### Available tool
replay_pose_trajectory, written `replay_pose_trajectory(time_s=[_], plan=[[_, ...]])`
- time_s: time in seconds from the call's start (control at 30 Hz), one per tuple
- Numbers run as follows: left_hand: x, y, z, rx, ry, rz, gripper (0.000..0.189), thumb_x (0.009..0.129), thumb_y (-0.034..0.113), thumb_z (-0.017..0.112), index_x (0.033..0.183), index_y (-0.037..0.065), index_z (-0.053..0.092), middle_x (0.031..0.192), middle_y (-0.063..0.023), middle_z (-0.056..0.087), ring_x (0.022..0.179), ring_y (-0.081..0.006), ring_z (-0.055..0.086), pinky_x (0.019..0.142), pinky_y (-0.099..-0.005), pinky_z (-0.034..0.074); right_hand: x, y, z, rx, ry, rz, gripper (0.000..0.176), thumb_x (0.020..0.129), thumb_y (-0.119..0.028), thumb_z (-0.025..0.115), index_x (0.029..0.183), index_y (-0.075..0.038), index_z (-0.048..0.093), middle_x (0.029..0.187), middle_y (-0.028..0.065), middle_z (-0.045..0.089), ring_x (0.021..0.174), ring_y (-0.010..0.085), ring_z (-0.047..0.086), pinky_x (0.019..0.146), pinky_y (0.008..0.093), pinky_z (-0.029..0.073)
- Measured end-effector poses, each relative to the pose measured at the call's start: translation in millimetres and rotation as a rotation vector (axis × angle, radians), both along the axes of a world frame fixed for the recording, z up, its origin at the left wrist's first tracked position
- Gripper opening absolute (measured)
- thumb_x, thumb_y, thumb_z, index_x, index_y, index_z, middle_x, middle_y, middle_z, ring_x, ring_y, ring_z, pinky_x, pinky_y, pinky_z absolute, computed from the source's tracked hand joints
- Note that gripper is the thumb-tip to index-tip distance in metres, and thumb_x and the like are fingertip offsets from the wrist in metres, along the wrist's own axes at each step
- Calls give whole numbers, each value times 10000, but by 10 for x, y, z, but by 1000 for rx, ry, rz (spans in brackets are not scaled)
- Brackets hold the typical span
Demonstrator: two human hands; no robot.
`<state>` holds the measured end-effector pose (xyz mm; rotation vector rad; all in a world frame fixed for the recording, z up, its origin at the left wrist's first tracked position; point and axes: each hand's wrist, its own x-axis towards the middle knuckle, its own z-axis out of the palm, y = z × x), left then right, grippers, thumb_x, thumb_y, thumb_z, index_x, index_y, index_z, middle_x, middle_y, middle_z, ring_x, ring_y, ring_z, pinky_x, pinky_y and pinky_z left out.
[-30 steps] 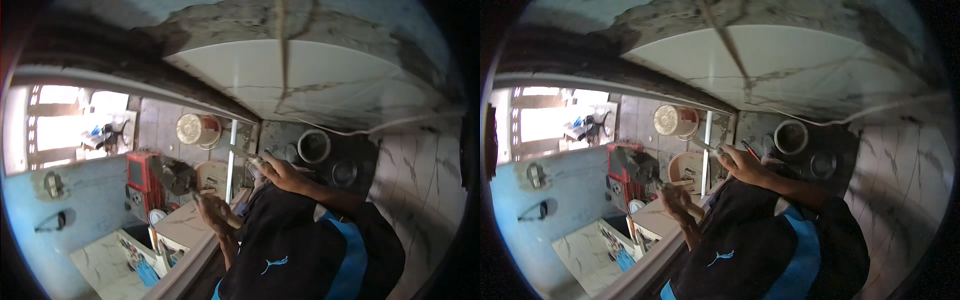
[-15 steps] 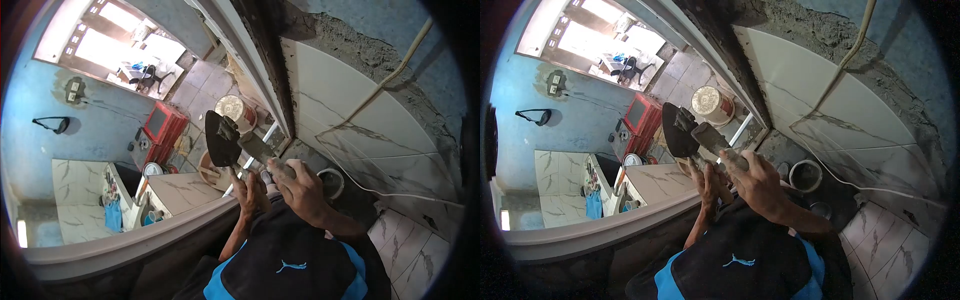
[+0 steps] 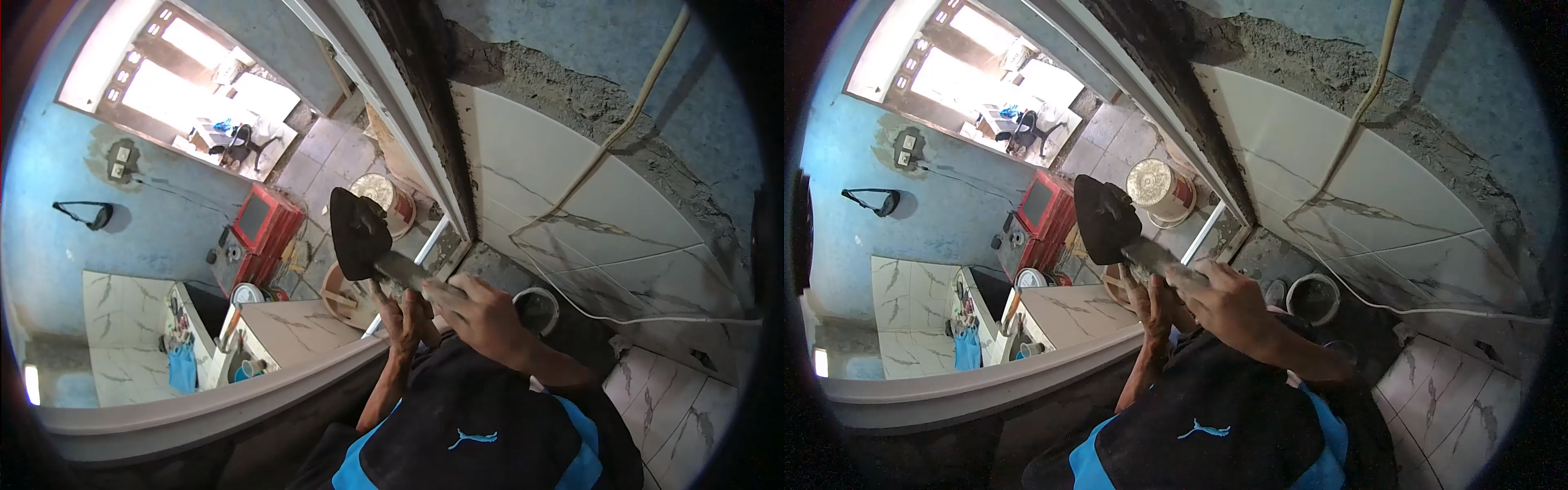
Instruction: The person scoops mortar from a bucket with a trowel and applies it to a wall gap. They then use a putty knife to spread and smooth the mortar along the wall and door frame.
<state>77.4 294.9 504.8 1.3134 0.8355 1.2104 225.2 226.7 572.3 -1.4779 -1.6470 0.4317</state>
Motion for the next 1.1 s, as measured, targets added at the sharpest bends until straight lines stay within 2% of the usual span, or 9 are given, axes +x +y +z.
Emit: replay_pose_trajectory(time_s=[0.03, 0.13, 0.4, 0.5, 0.63, 0.8, 0.9, 0.97, 1.1], plan=[[-7, 22, 41, 8, -1, -1, 723, 920, 159, 488, 1427, -20, 5, 1187, -160, 483, 972, -204, 531, 826, -313, 451, 59, -22, 30, 8, -1, -1, 406, 823, -149, 616, 1218, -69, 563, 896, 125, 574, 790, 247, 595, 696, 347, 499], [-28, 25, 225, -194, -265, -92, 604, 916, 205, 509, 1368, 72, 131, 716, -91, 462, 461, -146, 452, 391, -283, 400, 222, -83, 105, -148, 726, 16, 340, 914, -206, 554, 1186, -2, 560, 966, 106, 645, 851, 137, 609, 754, 276, 481], [-343, 70, 340, -491, -814, -542, 424, 945, 257, 420, 1271, 33, 267, 638, -46, 406, 350, -94, 395, 273, -221, 368, 540, 180, 80, -173, 970, 81, 355, 907, -187, 583, 1195, 18, 553, 995, 57, 631, 887, 77, 560, 784, 230, 462], [-426, 75, 213, -640, -1106, -769, 400, 955, 282, 378, 1260, 31, 313, 646, -46, 404, 340, -92, 403, 276, -215, 391, 579, 212, 137, -82, 842, 86, 327, 897, -140, 594, 1188, 6, 564, 1008, 76, 635, 893, 98, 569, 775, 230, 471], [-399, 52, 305, -831, -1218, -1021, 412, 942, 392, 382, 767, 29, 464, 480, -17, 444, 305, -94, 427, 304, -216, 437, 769, 226, 295, 74, 399, 46, 331, 845, -126, 647, 1159, -34, 599, 972, 91, 636, 847, 150, 597, 720, 268, 487], [-430, -15, 287, -920, -1191, -1003, 451, 941, 429, 372, 727, 40, 450, 440, 1, 458, 318, -82, 439, 338, -208, 457, 839, 277, 379, 300, 15, 20, 345, 795, -159, 683, 1118, -50, 633, 852, 53, 594, 697, 163, 536, 635, 270, 449], [-442, -13, 249, -968, -1150, -920, 429, 944, 407, 378, 783, 17, 461, 492, -12, 460, 332, -82, 452, 331, -210, 457, 874, 243, 495, 281, -242, -33, 364, 759, -152, 695, 1118, -120, 649, 898, 63, 601, 767, 219, 558, 688, 323, 470], [-467, -18, 204, -905, -1170, -889, 451, 960, 318, 351, 1244, -32, 361, 619, -41, 413, 349, -83, 416, 288, -220, 425, 881, 199, 512, 258, -437, -53, 391, 724, -159, 703, 1112, -186, 659, 914, 57, 590, 781, 219, 558, 700, 332, 476], [-524, -47, 281, -884, -943, -772, 488, 959, 312, 356, 1319, -12, 299, 612, -46, 396, 346, -87, 394, 280, -225, 411, 842, 85, 685, 185, -642, -53, 414, 745, -103, 616, 1142, -215, 640, 894, 56, 566, 803, 192, 556, 699, 324, 497]])
